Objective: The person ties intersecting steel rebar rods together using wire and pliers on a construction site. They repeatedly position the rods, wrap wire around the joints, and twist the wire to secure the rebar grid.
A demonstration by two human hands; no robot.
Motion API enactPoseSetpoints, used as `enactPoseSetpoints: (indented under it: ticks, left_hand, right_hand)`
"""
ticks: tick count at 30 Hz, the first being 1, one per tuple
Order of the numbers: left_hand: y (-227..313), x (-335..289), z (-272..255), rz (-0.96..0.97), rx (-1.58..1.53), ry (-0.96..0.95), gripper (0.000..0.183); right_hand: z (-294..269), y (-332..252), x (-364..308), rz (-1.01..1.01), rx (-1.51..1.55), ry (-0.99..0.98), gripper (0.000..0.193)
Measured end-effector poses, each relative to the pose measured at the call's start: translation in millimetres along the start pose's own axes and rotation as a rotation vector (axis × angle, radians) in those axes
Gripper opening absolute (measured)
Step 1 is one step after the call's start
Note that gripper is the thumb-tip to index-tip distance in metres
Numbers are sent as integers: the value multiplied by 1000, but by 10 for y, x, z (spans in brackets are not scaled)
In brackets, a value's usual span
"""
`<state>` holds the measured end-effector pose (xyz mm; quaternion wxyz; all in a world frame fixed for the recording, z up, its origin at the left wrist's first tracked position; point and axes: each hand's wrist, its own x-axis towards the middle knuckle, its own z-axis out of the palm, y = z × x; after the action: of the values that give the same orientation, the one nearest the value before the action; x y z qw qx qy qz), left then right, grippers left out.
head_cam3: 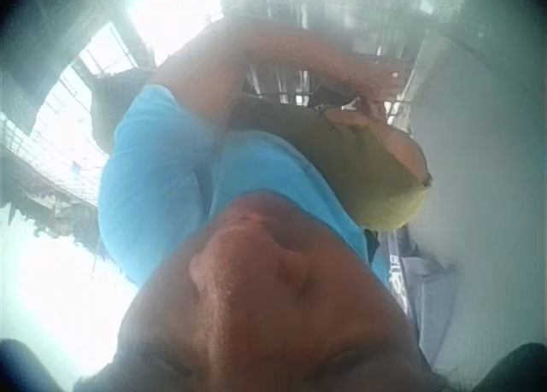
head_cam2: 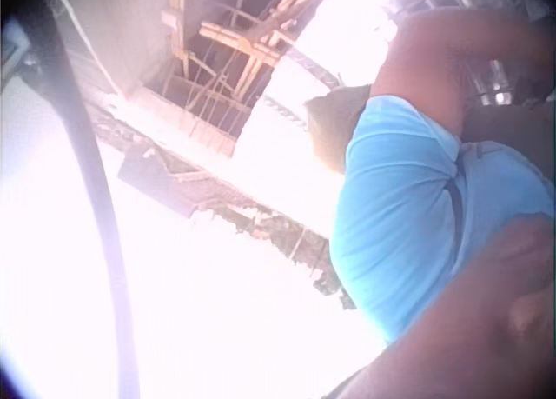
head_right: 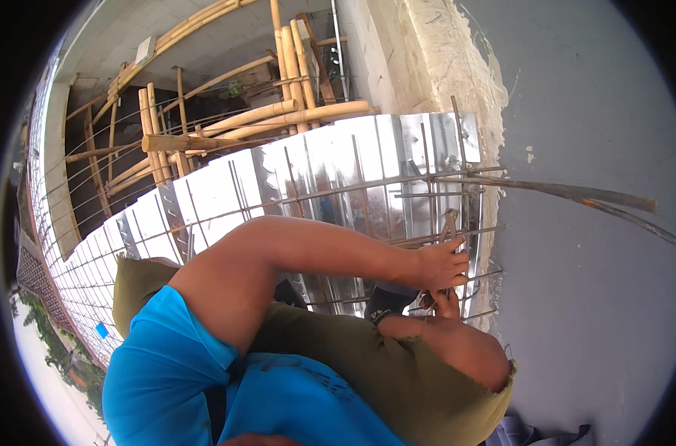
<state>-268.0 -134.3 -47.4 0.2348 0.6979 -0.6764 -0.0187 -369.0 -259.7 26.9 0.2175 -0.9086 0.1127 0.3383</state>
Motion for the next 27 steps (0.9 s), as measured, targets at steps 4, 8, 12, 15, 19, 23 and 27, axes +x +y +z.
enactPoseSetpoints:
  ticks: [4,8,12,15,19,23,27]
  left_hand:
    - [93,-78,-254,48,15,-48,44]
    - [-152,-587,-1092,136,42,-141,40]
    - [-424,-1573,-1612,104,94,-312,29]
    - [-475,-2613,-1814,41,101,-375,22]
    - [15,-3594,-1671,-250,15,-424,19]
    - [478,-3985,-947,-364,-160,-79,19]
    - [959,-4040,-431,-409,-225,94,20]
  right_hand:
    - [238,145,69,-274,-168,139,39]
    - [409,407,175,-495,-254,210,40]
    - [571,638,352,-673,-299,273,41]
    - [706,779,574,-847,-352,319,42]
    - [795,642,755,-958,-464,340,47]
    - [909,275,772,-989,-744,635,57]
    - [838,219,801,-1111,-749,537,58]
